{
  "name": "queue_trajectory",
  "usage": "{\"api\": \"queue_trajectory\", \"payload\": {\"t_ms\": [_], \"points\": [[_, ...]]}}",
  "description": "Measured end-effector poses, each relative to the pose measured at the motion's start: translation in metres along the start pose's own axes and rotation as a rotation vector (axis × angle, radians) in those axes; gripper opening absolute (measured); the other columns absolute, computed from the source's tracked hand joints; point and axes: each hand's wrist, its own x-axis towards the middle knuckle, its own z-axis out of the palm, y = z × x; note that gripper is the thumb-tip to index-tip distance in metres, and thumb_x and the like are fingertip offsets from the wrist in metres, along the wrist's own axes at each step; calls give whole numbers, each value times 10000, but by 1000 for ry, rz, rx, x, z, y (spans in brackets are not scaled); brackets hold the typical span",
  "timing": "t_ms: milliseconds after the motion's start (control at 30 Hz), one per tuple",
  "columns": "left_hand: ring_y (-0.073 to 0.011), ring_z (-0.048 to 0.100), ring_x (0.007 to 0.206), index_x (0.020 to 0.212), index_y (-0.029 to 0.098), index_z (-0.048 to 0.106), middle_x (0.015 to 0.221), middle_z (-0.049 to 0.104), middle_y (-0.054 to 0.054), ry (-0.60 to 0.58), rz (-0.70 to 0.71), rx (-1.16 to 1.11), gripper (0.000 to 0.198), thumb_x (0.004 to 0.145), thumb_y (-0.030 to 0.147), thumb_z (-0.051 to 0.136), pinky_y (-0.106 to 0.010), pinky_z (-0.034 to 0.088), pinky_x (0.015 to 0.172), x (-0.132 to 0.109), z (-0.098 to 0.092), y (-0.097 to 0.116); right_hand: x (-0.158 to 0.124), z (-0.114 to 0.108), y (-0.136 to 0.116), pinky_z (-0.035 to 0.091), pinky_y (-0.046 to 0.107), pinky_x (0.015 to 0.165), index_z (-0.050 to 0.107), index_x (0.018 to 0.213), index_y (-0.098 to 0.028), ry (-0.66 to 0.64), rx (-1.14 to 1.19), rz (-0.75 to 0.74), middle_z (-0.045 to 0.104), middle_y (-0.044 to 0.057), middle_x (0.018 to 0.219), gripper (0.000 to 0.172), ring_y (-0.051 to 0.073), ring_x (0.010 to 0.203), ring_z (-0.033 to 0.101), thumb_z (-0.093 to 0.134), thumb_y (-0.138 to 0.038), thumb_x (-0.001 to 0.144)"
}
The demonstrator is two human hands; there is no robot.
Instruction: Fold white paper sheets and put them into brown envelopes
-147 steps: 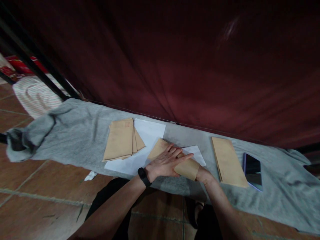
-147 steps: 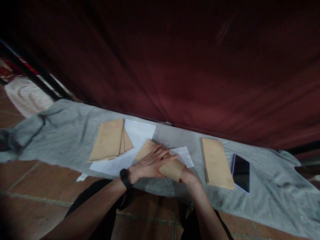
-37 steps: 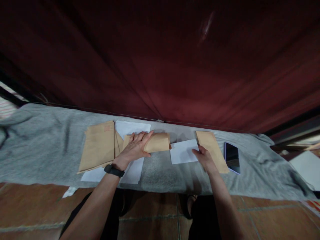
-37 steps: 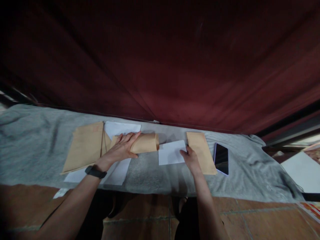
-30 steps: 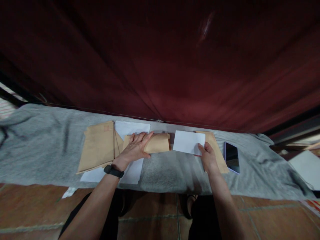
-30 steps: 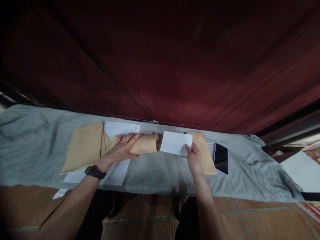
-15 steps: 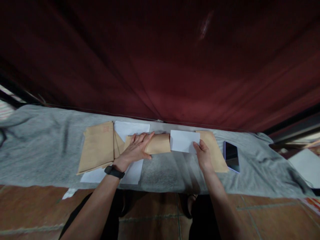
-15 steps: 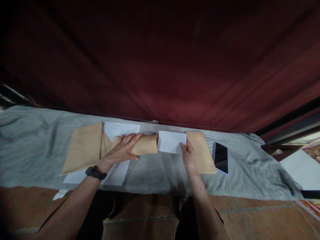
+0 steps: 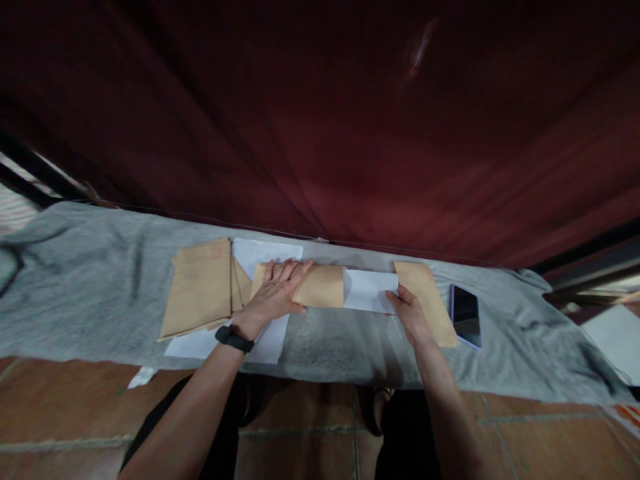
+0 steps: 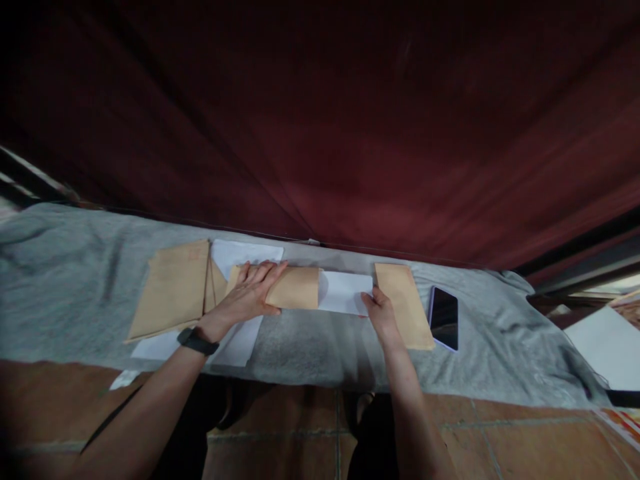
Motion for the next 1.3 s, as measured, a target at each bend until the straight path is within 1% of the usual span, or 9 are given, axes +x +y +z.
{"api": "queue_trajectory", "payload": {"t_ms": [167,300,433,600,733,900,1000,1133,1300], "points": [[-378,285,1473,1611,269,103,1537,399,-170,15,90,42,1193,703,464,852,-628,53,1209,0,-5,8,0,-1,3,473,312,653,685,806,-207,-9,-49,37,697,16,739,433,203,695,612,767,-565,578],[-382,281,1473,1609,270,128,1535,401,-169,41,127,68,1211,677,499,865,-616,50,1209,-1,-8,14,-3,12,6,478,308,652,703,850,-212,-8,-43,49,709,13,762,439,200,705,621,760,-562,590],[-382,275,1475,1607,280,144,1546,394,-168,51,138,97,1179,692,528,845,-617,37,1205,-1,-8,22,-11,27,7,480,288,657,723,938,-226,-75,-6,58,713,-3,765,414,194,734,636,736,-533,659],[-382,253,1487,1604,282,153,1563,380,-160,47,146,121,1129,723,558,802,-619,15,1205,-1,-9,29,-17,41,9,432,263,605,729,866,-209,-94,-61,109,697,-6,725,396,173,673,613,714,-555,673],[-372,233,1501,1603,288,153,1567,377,-147,34,159,101,1103,739,540,790,-605,11,1213,-2,-9,32,-18,49,8,400,263,572,728,801,-202,-92,-120,159,683,0,678,395,169,635,580,681,-569,662],[-374,204,1513,1604,304,142,1593,337,-142,14,155,43,1127,720,495,813,-605,-1,1214,-1,-4,34,-18,56,4,393,267,595,720,758,-205,-47,-175,109,691,9,688,346,182,677,579,673,-527,637],[-377,211,1510,1606,284,134,1583,347,-153,3,158,14,1149,707,484,821,-614,9,1212,-2,-3,34,-19,59,2,414,273,628,721,755,-214,-41,-133,105,716,21,723,337,200,727,610,674,-526,635],[-377,246,1495,1607,259,141,1566,365,-167,-12,156,-28,1159,699,484,825,-617,23,1215,-1,-3,32,-20,63,1,451,290,666,724,784,-226,-93,-19,139,739,30,755,351,229,784,648,669,-538,633],[-377,257,1488,1612,256,116,1561,367,-169,-43,136,-65,1234,654,516,850,-623,35,1219,2,1,30,-14,61,1,442,292,620,679,714,-224,-61,31,146,706,19,665,353,224,706,643,677,-564,618]]}}
